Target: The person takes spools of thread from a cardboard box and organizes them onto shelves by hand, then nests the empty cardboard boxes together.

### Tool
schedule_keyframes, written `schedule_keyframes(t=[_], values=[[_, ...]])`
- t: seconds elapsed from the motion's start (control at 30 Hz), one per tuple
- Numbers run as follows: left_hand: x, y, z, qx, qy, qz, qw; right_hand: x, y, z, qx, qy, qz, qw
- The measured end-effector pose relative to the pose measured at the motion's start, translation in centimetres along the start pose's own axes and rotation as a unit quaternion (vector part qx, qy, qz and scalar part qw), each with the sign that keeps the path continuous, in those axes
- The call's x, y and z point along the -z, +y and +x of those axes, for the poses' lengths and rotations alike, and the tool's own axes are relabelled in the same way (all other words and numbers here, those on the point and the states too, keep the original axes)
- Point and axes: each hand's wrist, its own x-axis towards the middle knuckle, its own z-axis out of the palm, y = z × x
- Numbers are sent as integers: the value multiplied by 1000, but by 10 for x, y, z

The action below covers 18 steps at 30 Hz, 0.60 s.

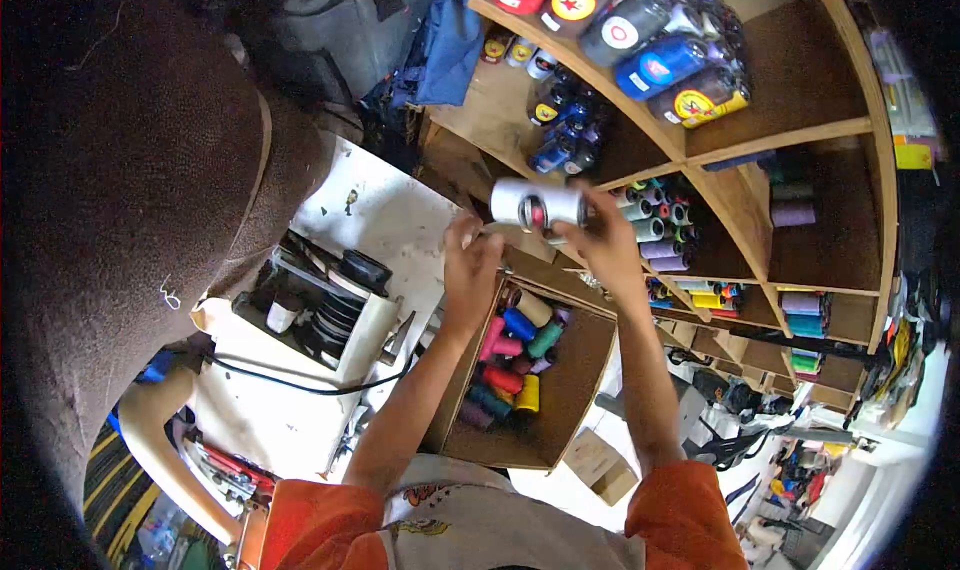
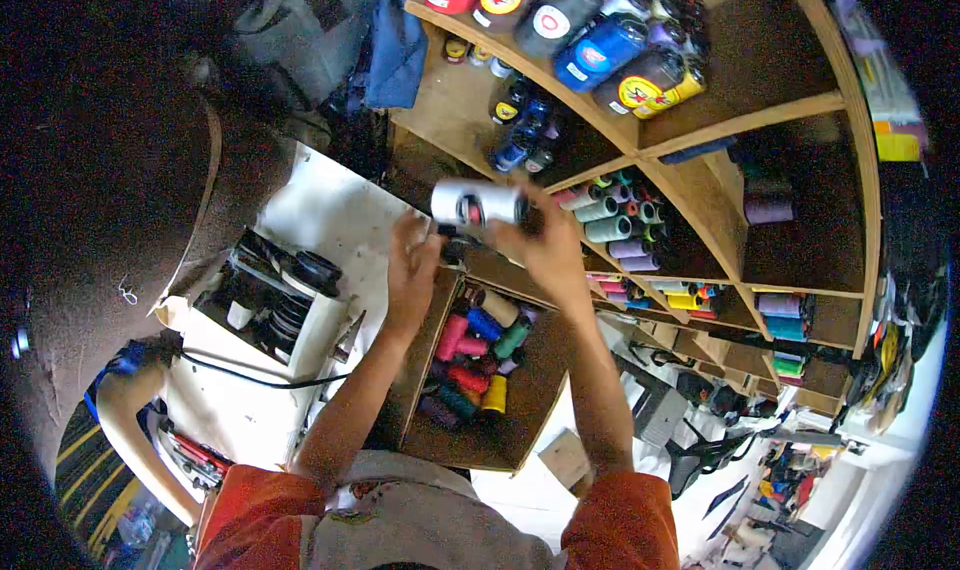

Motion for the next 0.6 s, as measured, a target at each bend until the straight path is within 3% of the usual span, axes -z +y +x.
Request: schedule_keyframes(t=[0.07, 0.13, 0.17, 0.23, 0.3, 0.33, 0.4, 0.5, 0.53, 0.6], values=[[16, -20, 20, -91, -2, 254, 963, -8, 9, 47, -38, 14, -78, 996], [31, -43, 40, -171, 5, 448, 878, -19, 35, 103, 9, 57, -128, 990], [38, -58, 47, -186, -2, 424, 887, -24, 44, 131, 8, 75, -169, 983], [46, -79, 53, -218, -2, 477, 851, -25, 71, 187, 98, 77, -267, 956], [49, -85, 53, -267, 10, 505, 821, -30, 119, 244, 113, 71, -295, 946], [48, -84, 55, -257, 8, 505, 824, -26, 125, 266, 105, 16, -266, 958], [47, -81, 52, -230, 5, 509, 830, -40, 186, 306, 181, 111, -369, 905], [46, -76, 52, -203, -15, 481, 852, -55, 234, 337, 156, 97, -421, 888], [46, -76, 50, -193, -25, 474, 859, -58, 226, 338, 59, 42, -396, 915], [46, -77, 52, -197, -23, 494, 846, -58, 217, 334, 201, 77, -335, 917]])
